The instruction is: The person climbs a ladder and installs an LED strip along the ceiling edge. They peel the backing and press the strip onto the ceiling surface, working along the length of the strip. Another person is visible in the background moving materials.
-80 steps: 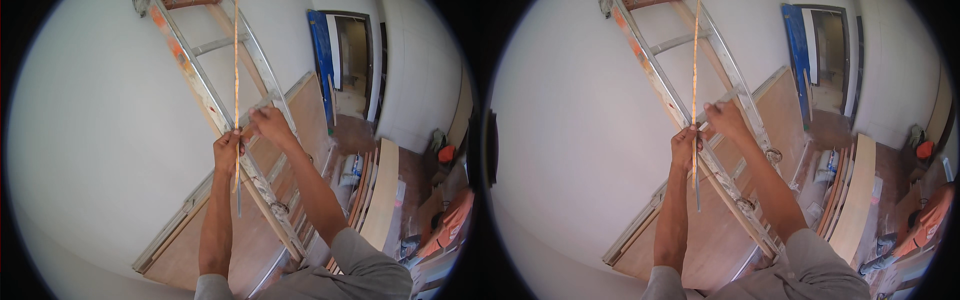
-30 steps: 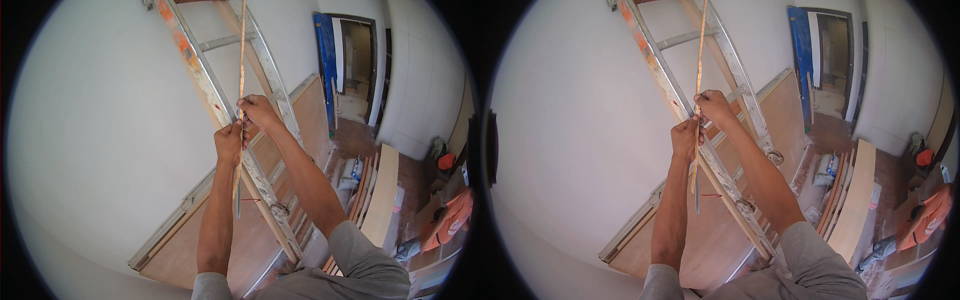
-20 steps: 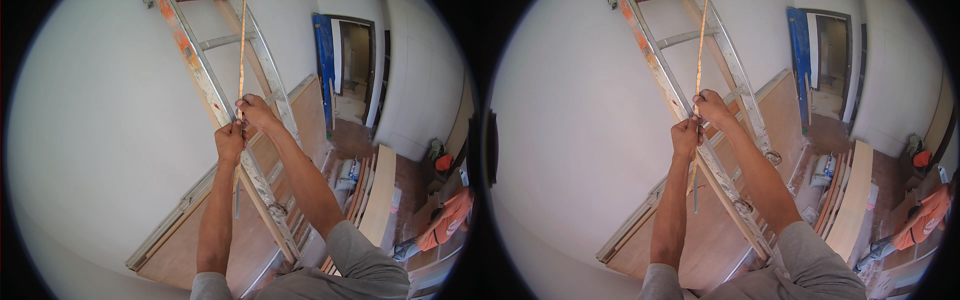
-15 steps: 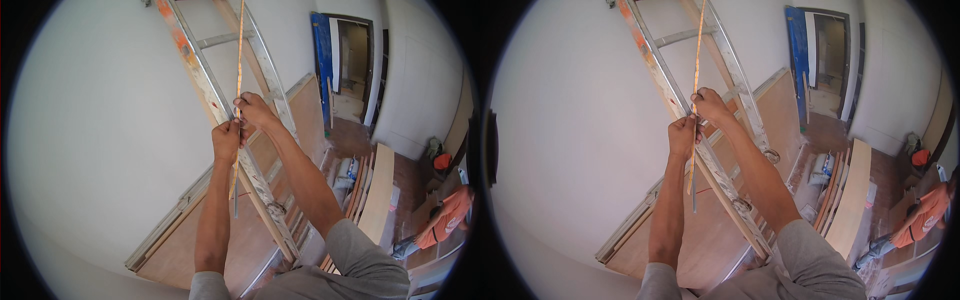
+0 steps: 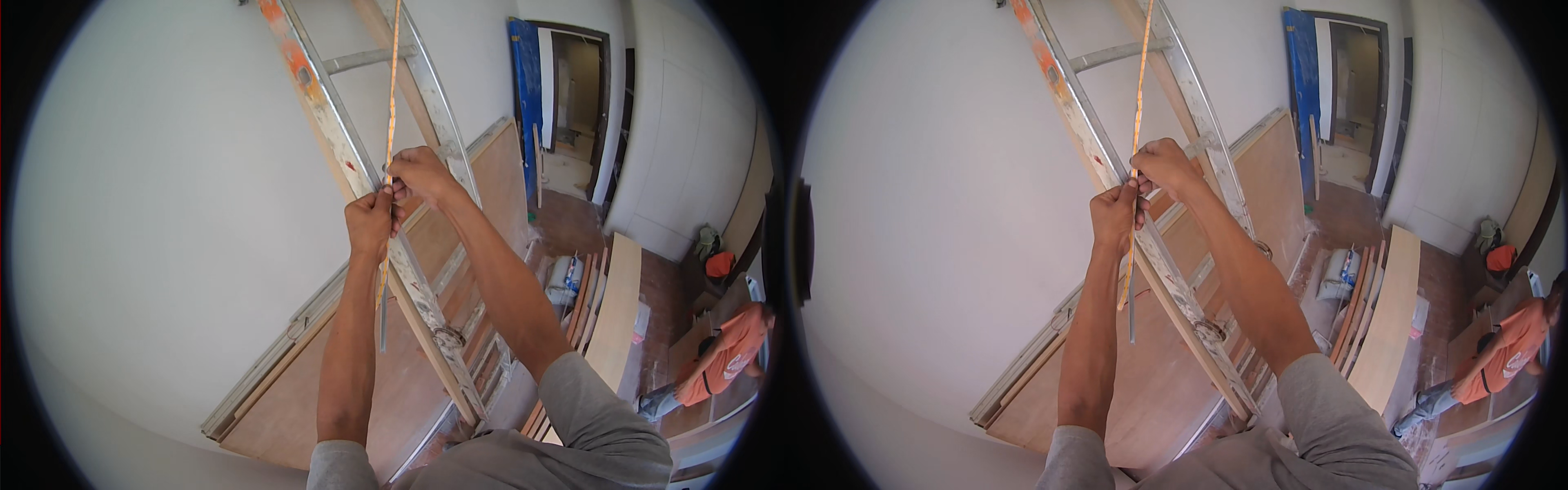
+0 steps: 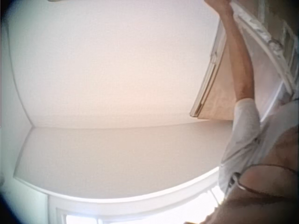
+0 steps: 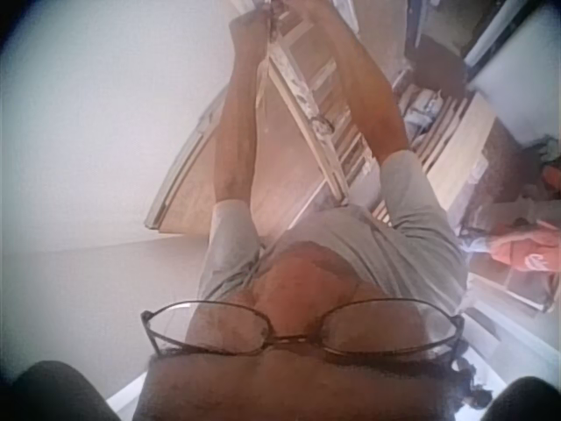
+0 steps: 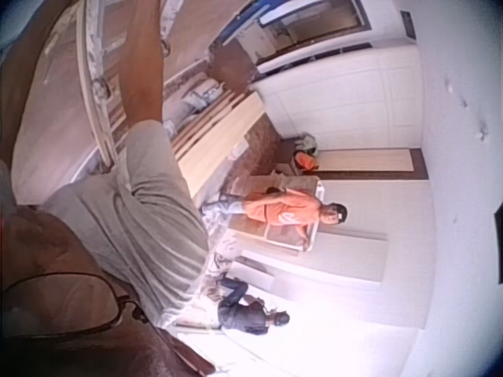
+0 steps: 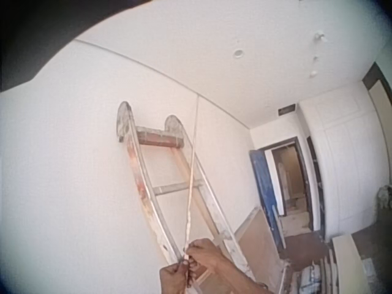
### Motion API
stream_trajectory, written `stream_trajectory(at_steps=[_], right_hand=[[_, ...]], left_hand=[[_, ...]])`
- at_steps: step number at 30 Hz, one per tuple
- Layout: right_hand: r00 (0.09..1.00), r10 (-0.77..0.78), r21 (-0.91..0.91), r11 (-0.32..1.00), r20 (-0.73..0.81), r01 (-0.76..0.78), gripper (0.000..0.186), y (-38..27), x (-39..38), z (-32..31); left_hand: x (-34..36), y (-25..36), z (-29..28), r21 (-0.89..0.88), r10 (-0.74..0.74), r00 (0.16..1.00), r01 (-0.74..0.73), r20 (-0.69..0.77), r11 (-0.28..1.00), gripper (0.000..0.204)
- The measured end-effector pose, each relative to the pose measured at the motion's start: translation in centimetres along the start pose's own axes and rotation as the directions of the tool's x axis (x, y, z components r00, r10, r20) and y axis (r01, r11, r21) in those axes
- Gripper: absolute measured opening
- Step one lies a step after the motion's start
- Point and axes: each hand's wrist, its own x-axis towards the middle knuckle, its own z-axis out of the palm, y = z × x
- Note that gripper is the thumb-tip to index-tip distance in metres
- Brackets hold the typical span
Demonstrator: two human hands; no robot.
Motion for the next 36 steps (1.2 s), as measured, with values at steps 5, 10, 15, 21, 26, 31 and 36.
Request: stream_trajectory(at_steps=[5,10,15,21,26,31,36], right_hand=[[0.999,0.015,-0.085,0.996,-0.05,-0.019,0.024,-1.3,-0.2,0.1],[0.994,0.108,-0.099,0.99,0.03,-0.104,0.02,-1.9,0.3,0.4],[0.997,0.064,-0.068,0.996,0.053,-0.06,0.023,-1.3,0.6,0.3],[0.998,-0.002,-0.076,0.997,0.069,0.008,0.021,0.0,1.2,-0.4],[0.98,-0.011,0.047,0.999,0.199,0.002,0.022,0.5,0.8,-2.1],[0.971,0.033,0.082,0.995,0.237,-0.053,0.026,-0.3,-0.1,-1.9],[0.98,0.027,0.019,0.999,0.197,-0.031,0.025,-0.5,0.4,-1.0]], left_hand=[[-0.3,0.0,0.4,0.009,0.012,1.0,-0.012,0.003,1.0,0.03],[-0.1,-0.1,0.2,0.051,0.018,1.0,-0.017,-0.018,0.999,0.03],[-0.1,0.0,0.1,0.012,0.01,1.0,-0.01,-0.015,1.0,0.032],[0.0,0.1,0.0,-0.051,-0.011,1.0,0.012,0.02,0.999,0.033],[0.1,0.5,-0.1,-0.029,-0.042,0.999,0.042,0.019,0.999,0.034],[-0.2,0.4,-0.3,-0.027,-0.034,0.999,0.034,0.007,0.999,0.035],[-0.2,0.3,-0.4,-0.015,-0.032,0.999,0.032,0.004,0.999,0.035]])
